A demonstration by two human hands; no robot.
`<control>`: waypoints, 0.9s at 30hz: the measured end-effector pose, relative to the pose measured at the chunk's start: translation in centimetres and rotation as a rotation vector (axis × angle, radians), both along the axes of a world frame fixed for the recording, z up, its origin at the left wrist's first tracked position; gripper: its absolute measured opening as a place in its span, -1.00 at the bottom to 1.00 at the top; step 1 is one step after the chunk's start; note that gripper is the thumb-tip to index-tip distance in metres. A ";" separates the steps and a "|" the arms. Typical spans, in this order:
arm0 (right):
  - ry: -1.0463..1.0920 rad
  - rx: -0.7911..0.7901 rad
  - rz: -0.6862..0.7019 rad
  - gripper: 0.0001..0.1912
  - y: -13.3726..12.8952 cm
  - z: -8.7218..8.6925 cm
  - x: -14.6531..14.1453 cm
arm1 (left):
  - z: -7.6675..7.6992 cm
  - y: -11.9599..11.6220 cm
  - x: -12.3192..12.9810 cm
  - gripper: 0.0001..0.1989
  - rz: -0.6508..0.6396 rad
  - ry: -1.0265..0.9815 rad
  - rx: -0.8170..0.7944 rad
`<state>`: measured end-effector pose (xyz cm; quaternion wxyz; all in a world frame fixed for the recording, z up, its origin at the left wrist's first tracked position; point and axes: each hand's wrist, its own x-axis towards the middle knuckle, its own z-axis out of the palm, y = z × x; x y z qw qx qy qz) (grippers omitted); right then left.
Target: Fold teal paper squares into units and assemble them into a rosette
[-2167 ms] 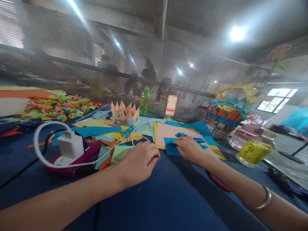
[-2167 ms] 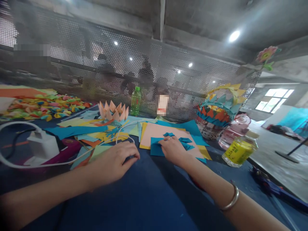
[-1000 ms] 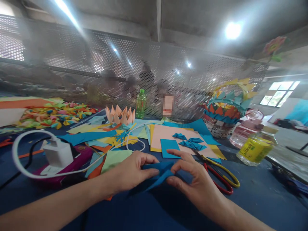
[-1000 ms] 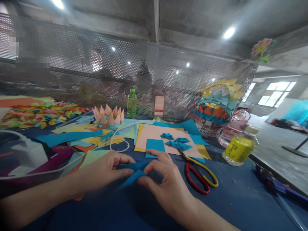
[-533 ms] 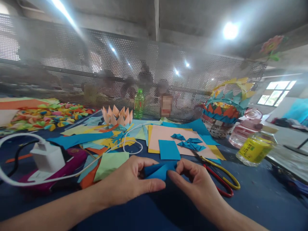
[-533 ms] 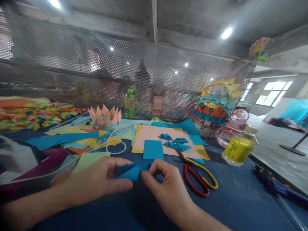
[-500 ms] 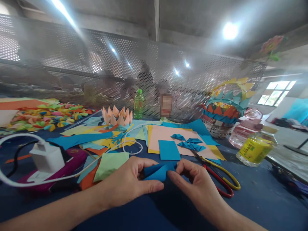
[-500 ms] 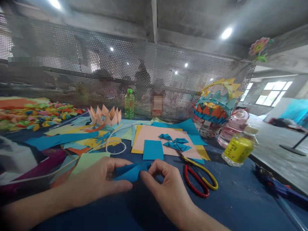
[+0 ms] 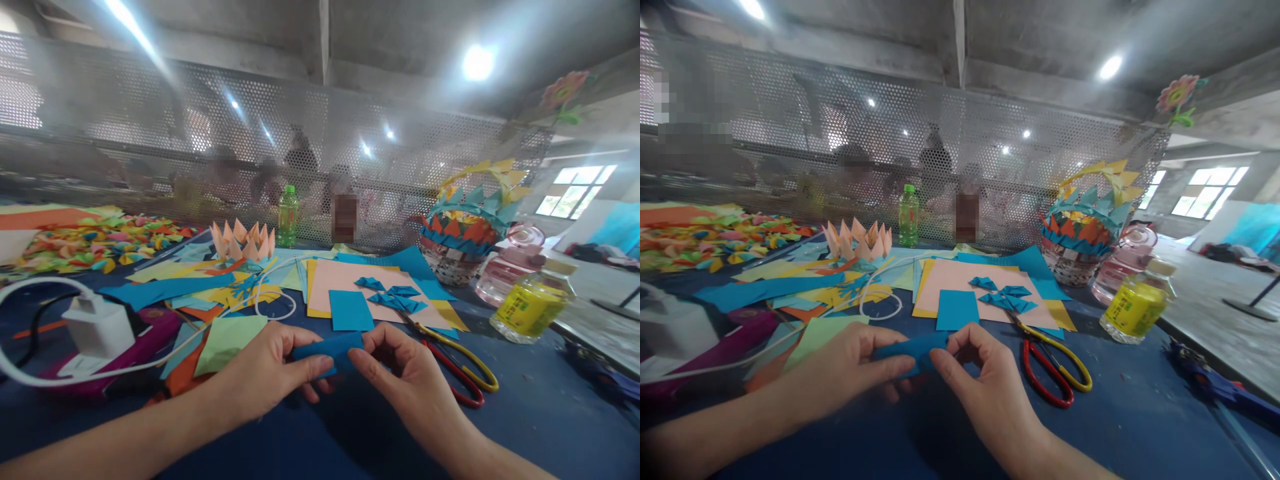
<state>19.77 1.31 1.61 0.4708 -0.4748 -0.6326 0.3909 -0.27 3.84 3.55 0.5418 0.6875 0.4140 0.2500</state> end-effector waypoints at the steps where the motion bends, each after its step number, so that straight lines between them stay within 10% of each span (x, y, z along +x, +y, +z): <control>1: 0.006 0.000 -0.005 -0.66 0.0 0.0 0.0 | 0.0 0.0 0.1 -0.68 0.001 -0.012 -0.004; 27: -0.037 -0.082 0.079 -0.60 0.2 -0.3 0.1 | -0.2 0.2 0.1 -0.64 0.005 -0.050 -0.064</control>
